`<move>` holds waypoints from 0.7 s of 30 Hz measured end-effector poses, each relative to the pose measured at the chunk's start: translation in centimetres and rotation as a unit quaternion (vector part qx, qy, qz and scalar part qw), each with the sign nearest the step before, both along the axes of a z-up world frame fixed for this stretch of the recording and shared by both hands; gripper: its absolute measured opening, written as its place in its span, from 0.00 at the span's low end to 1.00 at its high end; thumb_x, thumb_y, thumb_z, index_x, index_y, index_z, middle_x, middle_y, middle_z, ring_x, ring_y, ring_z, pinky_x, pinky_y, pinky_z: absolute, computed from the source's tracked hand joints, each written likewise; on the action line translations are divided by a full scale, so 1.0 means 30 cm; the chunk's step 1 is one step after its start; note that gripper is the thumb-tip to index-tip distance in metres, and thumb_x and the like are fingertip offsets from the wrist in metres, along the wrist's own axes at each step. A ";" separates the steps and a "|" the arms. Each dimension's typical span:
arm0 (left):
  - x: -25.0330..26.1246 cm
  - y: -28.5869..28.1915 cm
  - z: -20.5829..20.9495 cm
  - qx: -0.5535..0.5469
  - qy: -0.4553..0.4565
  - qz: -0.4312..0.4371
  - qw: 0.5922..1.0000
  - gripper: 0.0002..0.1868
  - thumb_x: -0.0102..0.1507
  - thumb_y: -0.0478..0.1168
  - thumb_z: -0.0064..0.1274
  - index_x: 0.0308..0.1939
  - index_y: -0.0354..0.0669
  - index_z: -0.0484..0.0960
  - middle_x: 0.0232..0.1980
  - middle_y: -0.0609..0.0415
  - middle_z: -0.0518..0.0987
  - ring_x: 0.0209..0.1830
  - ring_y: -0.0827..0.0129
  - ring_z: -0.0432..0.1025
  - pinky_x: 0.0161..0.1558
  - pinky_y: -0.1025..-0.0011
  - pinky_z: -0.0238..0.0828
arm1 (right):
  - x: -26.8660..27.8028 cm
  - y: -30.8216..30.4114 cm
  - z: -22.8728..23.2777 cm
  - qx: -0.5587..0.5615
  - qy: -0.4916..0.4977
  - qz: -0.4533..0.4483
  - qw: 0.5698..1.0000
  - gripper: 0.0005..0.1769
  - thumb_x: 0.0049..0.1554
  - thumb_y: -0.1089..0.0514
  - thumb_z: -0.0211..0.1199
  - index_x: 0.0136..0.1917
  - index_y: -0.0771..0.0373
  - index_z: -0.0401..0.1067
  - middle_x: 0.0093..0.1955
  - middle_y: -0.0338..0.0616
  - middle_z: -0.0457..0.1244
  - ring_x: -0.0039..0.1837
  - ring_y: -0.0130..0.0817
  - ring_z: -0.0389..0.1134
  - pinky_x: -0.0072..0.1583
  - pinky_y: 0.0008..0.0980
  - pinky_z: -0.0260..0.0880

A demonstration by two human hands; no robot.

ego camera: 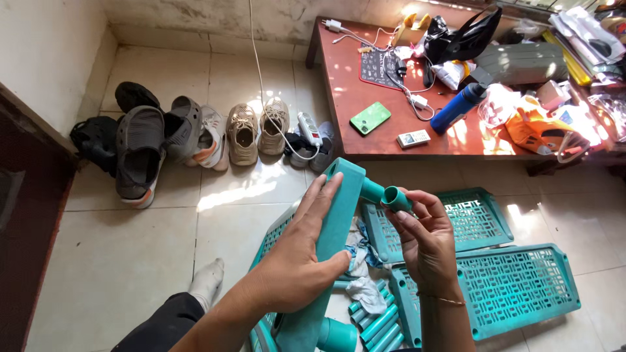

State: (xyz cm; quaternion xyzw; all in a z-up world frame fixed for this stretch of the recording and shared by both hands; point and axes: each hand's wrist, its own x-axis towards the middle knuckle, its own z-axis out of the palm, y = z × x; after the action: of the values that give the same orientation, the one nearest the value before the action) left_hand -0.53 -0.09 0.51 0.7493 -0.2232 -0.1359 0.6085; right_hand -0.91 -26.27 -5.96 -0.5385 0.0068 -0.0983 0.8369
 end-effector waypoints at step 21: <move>-0.038 -0.025 -0.004 -0.030 -0.014 -0.009 0.999 0.54 0.56 0.41 0.56 0.83 0.47 0.44 0.85 0.30 0.39 0.85 0.42 0.40 0.76 0.57 0.45 | -0.044 0.076 0.017 -0.200 -0.156 -0.044 0.966 0.20 0.58 0.76 0.64 0.62 0.65 0.71 0.70 0.57 0.63 0.71 0.39 0.68 0.71 0.37 0.72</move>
State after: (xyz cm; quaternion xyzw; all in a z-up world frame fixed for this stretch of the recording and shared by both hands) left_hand -1.69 -0.83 0.40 0.7307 -0.2425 -0.1246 0.6259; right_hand -2.24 -23.99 -5.44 -0.6723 -0.1201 -0.2169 0.6976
